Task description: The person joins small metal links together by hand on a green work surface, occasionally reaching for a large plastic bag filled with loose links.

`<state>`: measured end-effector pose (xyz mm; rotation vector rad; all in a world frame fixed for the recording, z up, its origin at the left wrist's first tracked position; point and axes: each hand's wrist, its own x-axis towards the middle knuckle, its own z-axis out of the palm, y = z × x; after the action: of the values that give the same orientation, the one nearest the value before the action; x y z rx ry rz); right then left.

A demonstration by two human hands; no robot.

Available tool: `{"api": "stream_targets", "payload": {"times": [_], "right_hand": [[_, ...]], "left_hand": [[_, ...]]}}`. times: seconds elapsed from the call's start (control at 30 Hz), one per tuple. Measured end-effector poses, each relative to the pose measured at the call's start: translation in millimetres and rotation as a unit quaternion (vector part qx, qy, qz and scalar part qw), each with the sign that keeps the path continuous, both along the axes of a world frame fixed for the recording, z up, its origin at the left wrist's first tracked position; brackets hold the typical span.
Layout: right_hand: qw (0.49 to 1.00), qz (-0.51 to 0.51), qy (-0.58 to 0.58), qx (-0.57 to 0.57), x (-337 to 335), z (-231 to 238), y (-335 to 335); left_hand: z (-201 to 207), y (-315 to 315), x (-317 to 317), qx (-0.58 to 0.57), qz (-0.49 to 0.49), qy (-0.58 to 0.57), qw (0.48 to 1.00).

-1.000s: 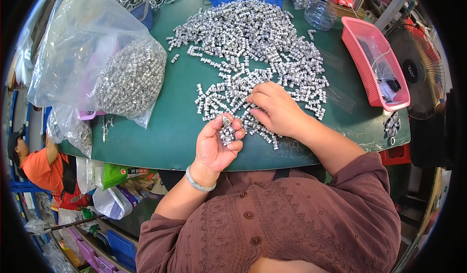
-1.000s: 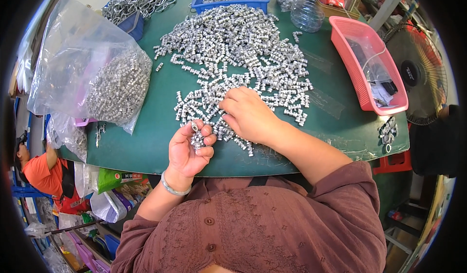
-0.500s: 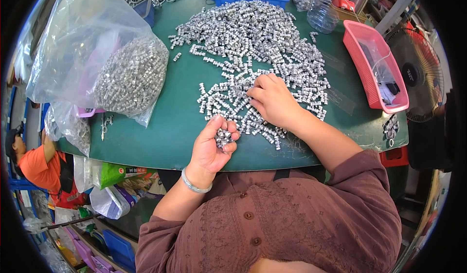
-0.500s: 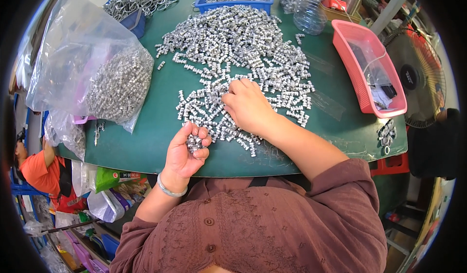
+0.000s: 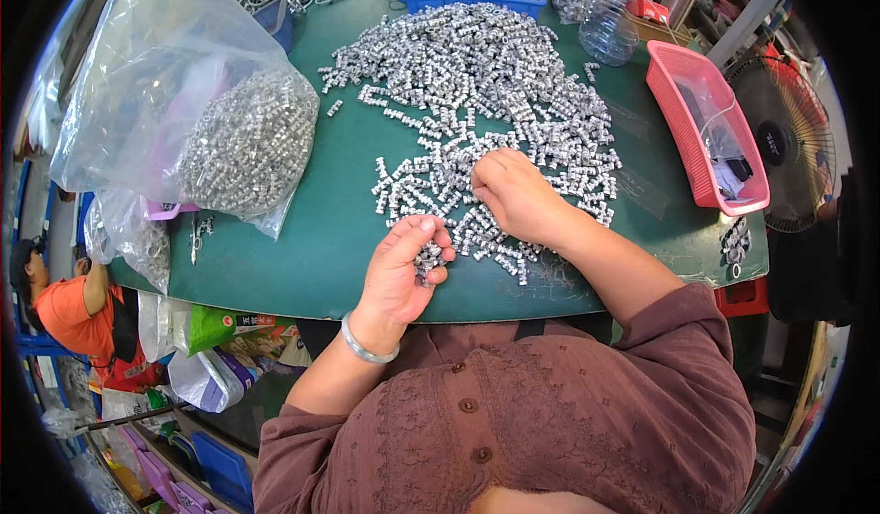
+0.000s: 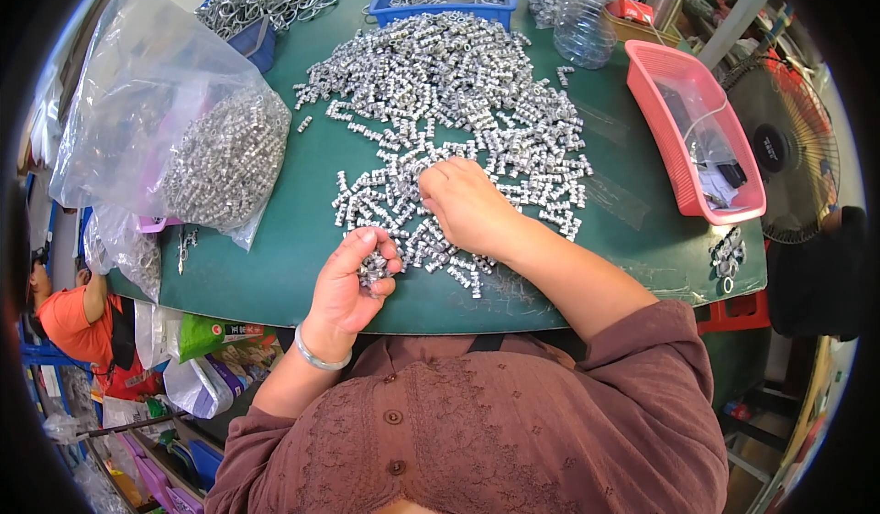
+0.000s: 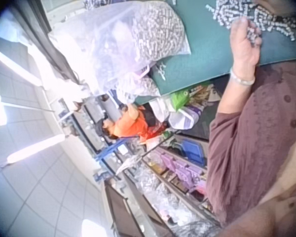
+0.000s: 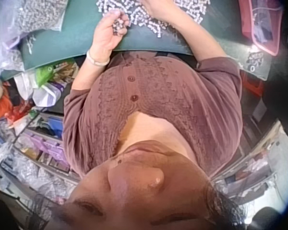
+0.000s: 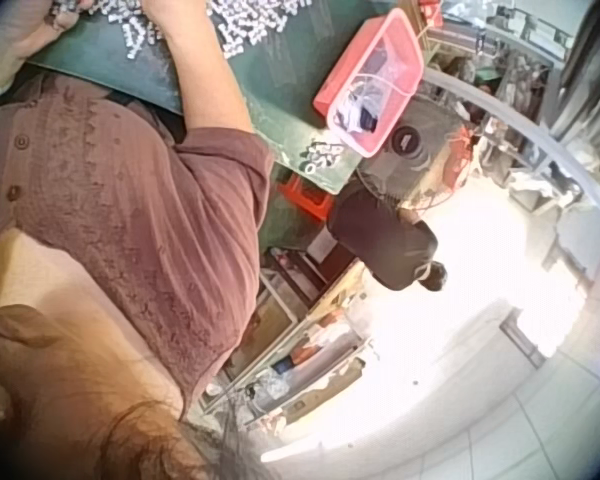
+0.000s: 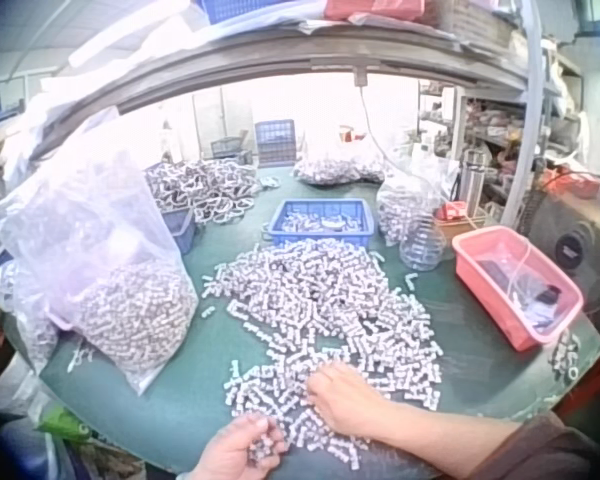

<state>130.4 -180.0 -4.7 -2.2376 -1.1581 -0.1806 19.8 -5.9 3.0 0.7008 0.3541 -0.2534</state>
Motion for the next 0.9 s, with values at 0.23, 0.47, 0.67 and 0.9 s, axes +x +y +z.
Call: {"api": "stream_targets", "payload": {"times": [0.23, 0.47, 0.67, 0.9], "right_hand": [[0.998, -0.036, -0.018, -0.041, -4, 11, -8], [0.999, 0.011, 0.032, 0.021, -8, 14, -6], [0.975, 0.144, 0.077, 0.152, -17, 25, -1], [0.999, 0.02, 0.001, -0.044, -4, 14, -18]], "left_hand": [[3, -3, 0, 0.034, -0.01, -0.002, 0.999], [10, -10, 1, 0.078, 0.008, 0.008, 0.997], [3, -13, 5, 0.053, 0.011, 0.006, 0.999], [-9, -2, 8, -0.189, -0.031, 0.004, 0.981]]}}
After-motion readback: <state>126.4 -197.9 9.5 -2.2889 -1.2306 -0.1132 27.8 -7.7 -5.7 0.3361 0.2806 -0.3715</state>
